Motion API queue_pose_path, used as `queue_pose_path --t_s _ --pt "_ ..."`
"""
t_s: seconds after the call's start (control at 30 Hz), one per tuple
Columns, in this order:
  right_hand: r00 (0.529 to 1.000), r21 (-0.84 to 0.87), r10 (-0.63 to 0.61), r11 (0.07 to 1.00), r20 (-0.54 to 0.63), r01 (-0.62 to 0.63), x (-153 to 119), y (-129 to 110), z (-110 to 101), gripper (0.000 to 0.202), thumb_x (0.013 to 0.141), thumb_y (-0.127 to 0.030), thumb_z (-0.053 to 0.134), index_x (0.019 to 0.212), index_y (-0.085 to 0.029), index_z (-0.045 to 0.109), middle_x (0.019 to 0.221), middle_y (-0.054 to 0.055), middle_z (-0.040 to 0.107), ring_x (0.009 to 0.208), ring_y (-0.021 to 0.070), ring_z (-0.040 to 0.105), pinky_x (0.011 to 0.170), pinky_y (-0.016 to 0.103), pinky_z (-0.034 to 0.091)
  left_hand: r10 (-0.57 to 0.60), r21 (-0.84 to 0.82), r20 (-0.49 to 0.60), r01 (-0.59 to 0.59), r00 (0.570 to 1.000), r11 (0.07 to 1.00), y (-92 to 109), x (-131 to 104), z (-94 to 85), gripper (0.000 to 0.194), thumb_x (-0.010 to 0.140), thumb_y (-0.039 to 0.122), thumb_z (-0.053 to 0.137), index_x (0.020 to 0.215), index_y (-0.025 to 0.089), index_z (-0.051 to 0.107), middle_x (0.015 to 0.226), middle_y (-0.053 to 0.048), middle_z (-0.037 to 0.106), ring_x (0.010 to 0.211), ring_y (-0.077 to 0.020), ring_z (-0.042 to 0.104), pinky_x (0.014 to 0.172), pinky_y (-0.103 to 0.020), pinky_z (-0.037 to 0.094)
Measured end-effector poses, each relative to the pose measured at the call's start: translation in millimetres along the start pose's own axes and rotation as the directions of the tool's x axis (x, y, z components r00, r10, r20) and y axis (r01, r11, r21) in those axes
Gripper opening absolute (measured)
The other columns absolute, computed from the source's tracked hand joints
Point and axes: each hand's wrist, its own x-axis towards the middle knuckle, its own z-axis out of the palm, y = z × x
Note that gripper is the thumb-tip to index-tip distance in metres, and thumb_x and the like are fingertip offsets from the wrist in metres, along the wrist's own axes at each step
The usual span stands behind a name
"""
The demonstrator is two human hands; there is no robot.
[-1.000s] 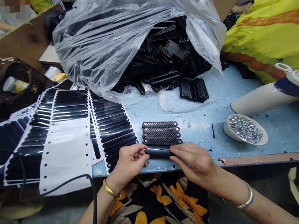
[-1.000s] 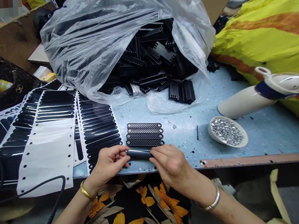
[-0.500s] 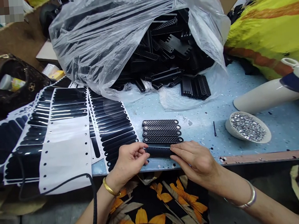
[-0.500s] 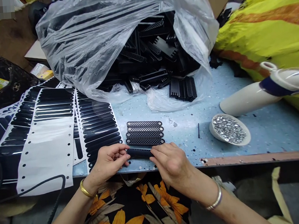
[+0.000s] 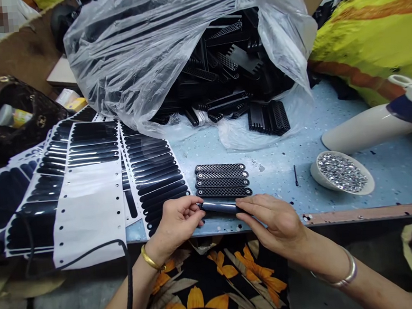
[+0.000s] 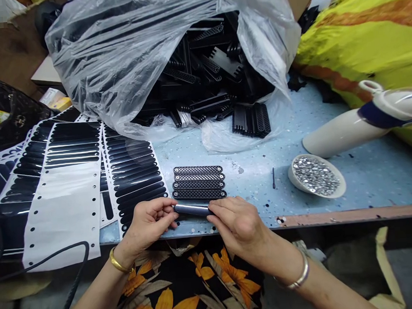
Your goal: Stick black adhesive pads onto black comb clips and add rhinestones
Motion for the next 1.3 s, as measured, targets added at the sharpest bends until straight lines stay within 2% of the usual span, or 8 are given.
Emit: queue_pose_path --t_s 0.43,1.0,1.3 --pt "0.998 -0.055 -0.038 0.998 0.047 0.040 -2.9 1.1 3.2 0.015 0.088 -0.008 0.060 0.102 -0.011 0.066 0.095 0.015 0.074 0.082 0.0249 0.070 0.067 0.038 0.055 0.029 0.057 0.005 -0.030 1.000 0.998 0.8 -0.9 -1.3 0.021 0.074 0.018 0.064 0.092 0.011 0.070 0.063 0.000 0.063 0.051 -0.0124 0.067 0.042 -0.015 0.049" --pt "0.993 -0.132 -0.019 0.991 0.115 0.034 -0.4 -1.4 4.2 0.015 0.091 -0.012 0.054 0.091 -0.015 0.069 0.088 0.012 0.072 0.078 0.0225 0.066 0.065 0.035 0.048 0.029 0.053 0.001 -0.029 1.000 0.998 -0.4 -0.5 -1.3 0.020 0.073 0.020 0.067 0.091 0.012 0.071 0.062 0.001 0.063 0.051 -0.0126 0.067 0.040 -0.015 0.049" --pt "0.994 -0.099 -0.008 0.995 0.109 0.018 0.0 -2.2 4.0 0.014 0.091 -0.010 0.054 0.090 -0.015 0.067 0.087 0.011 0.071 0.078 0.0224 0.066 0.065 0.035 0.047 0.037 0.079 0.011 -0.038 0.999 0.996 1.7 -1.2 -2.2 0.020 0.076 0.021 0.066 0.092 0.010 0.070 0.062 -0.001 0.064 0.053 -0.0140 0.069 0.043 -0.016 0.050"
